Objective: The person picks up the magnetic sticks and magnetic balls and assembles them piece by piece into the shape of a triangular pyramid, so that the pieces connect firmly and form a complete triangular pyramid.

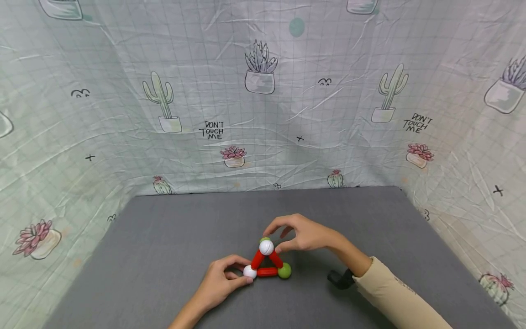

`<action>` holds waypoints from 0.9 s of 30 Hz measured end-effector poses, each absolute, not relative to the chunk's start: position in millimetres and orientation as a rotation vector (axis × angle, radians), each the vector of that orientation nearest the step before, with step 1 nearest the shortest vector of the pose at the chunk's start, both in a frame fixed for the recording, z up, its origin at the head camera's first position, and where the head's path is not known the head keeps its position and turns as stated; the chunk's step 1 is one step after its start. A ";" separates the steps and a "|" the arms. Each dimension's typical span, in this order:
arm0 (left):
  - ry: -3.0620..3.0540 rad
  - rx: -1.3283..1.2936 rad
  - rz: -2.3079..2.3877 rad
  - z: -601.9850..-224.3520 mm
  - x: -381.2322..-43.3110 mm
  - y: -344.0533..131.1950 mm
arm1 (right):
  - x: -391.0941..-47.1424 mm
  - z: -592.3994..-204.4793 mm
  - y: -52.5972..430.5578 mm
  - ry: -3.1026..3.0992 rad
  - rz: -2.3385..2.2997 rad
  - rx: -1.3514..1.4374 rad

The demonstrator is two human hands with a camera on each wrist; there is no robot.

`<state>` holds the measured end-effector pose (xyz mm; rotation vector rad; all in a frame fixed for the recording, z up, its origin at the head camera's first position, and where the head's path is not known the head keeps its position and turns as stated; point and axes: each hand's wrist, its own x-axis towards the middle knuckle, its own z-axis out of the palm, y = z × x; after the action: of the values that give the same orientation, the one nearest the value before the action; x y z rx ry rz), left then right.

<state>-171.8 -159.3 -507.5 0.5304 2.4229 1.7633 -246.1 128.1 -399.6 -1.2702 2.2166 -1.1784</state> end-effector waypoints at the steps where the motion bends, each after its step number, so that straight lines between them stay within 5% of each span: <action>1: 2.427 0.530 1.764 -507.9 -171.8 -159.5 | -246.2 -397.9 132.1 2.229 -1.185 -1.261; 27: 2.437 0.551 1.780 -512.6 -172.1 -163.7 | -239.6 -395.6 188.6 2.510 -1.182 -1.083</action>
<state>-172.1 -163.7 -512.6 0.5509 2.4368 1.7802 -239.6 188.6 -395.6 -1.0828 2.5102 -1.1824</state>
